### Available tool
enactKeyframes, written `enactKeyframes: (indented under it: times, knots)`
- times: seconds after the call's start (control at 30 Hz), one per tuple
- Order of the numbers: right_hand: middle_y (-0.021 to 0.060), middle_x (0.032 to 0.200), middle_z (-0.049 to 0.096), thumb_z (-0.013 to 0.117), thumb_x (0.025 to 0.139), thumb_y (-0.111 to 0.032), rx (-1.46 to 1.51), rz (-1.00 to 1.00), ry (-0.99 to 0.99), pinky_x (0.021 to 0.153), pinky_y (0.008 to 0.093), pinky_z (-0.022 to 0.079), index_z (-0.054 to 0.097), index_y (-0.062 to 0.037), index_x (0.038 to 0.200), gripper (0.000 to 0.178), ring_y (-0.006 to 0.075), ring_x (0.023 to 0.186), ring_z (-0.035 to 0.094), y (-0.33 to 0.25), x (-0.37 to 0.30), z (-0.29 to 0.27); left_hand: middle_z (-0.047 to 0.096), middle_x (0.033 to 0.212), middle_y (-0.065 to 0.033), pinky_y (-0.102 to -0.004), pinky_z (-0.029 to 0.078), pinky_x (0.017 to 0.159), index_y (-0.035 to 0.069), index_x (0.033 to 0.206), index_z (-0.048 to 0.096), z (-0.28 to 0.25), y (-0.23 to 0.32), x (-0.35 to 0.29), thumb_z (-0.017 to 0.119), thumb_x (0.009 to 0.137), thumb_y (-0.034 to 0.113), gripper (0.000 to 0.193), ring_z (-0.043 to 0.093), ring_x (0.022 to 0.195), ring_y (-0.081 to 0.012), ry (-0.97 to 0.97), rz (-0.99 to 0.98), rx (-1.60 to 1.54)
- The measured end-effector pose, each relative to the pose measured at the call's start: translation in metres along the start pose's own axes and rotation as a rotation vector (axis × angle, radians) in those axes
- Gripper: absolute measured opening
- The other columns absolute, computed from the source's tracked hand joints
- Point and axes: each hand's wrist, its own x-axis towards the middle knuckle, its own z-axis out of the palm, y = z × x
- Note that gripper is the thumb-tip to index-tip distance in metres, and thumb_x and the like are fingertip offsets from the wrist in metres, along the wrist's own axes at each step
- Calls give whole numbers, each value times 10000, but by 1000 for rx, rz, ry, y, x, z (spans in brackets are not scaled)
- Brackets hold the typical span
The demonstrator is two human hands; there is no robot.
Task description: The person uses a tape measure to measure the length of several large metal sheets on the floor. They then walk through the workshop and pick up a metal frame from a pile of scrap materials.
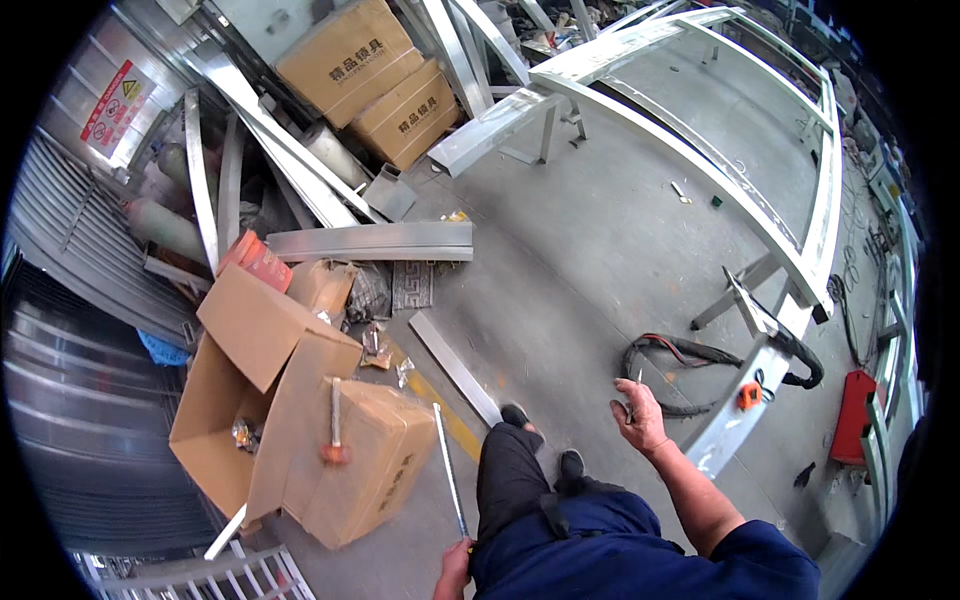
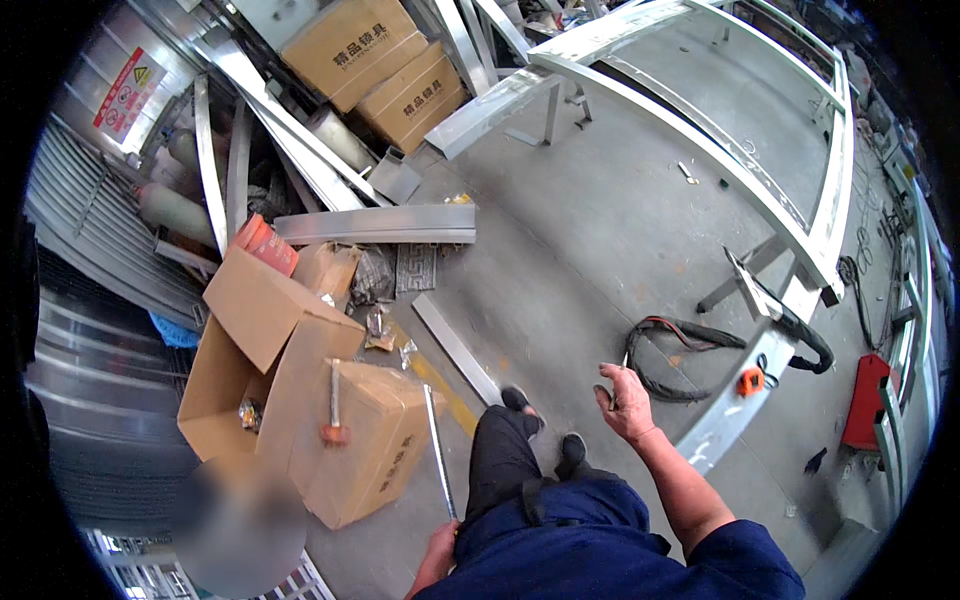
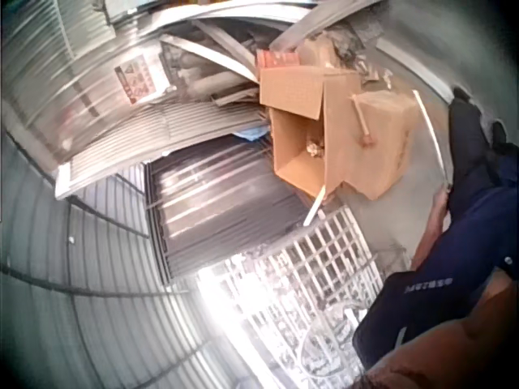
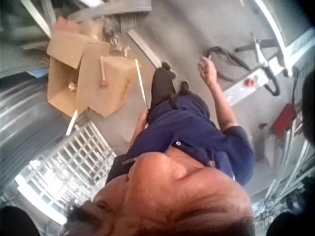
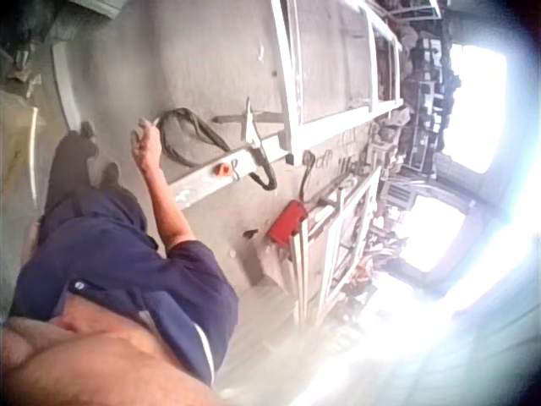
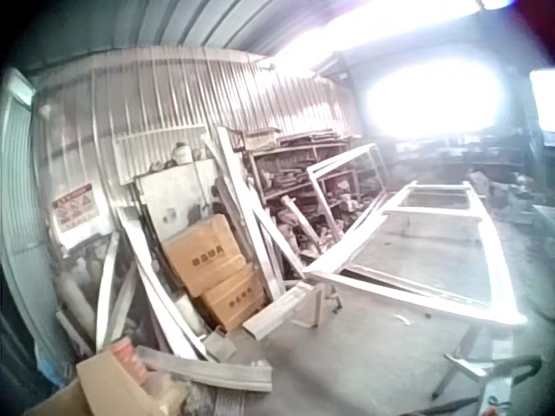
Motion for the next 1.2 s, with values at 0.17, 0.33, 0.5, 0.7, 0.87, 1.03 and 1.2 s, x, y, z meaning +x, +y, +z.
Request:
enactKeyframes:
  times: [0.17, 0.33, 0.5, 0.7, 0.87, 1.03, 1.2]
  knots:
    - [138, 1058, 617, 663, 787, -103, -141, 113, 5, 848, 396, 481, 522, -66, 1118, 362, 324, 996, 588, 15, 122, 62, 612, 756, -66, -325, 440, 568, -9, 915, 676, 24, 145, 74, 599, 864, 312, 334, 556, 649, -175, 22, 27, 274]
    - [173, 1039, 623, 671, 786, -151, -168, 334, -177, 840, 418, 486, 505, -63, 1115, 380, 342, 992, 603, -13, 247, 128, 608, 749, -45, -326, 437, 577, -1, 917, 690, 15, 282, 160, 598, 863, 318, 336, 549, 643, -151, -48, 200, 273]
    - [186, 1024, 625, 664, 794, -185, -172, 174, -213, 835, 432, 485, 500, -64, 1121, 385, 353, 982, 603, -50, 379, 190, 602, 738, -37, -299, 438, 582, 26, 900, 678, 5, 420, 227, 593, 884, 302, 288, 555, 628, -139, -24, 111, 91]
    - [189, 1033, 621, 659, 801, -180, -189, 312, -234, 839, 432, 485, 499, -69, 1135, 386, 354, 985, 603, -47, 475, 242, 610, 754, -42, -316, 450, 607, 30, 921, 679, 5, 545, 298, 605, 875, 309, 293, 574, 661, -148, -9, 67, 170]
    - [175, 1062, 616, 667, 791, -173, -151, 375, -112, 853, 431, 483, 500, -67, 1136, 398, 343, 1017, 590, -41, 583, 302, 628, 783, -69, -353, 453, 696, 28, 947, 692, -36, 626, 374, 559, 906, 392, 389, 593, 755, -202, -99, 190, 558]
    - [154, 1117, 596, 665, 774, -146, -160, 209, 73, 896, 427, 464, 503, -71, 1147, 413, 342, 1100, 538, -43, 697, 367, 604, 742, -69, -326, 429, 643, 30, 925, 683, -31, 804, 363, 553, 915, 399, 391, 539, 677, -184, 16, 132, 536]
    - [114, 1186, 574, 632, 740, -128, -245, 166, -1, 920, 468, 413, 519, -94, 1139, 417, 343, 1170, 484, -24, 784, 412, 610, 748, -34, -288, 445, 623, 26, 871, 680, 0, 926, 413, 611, 895, 312, 296, 548, 667, -138, 52, 273, 347]
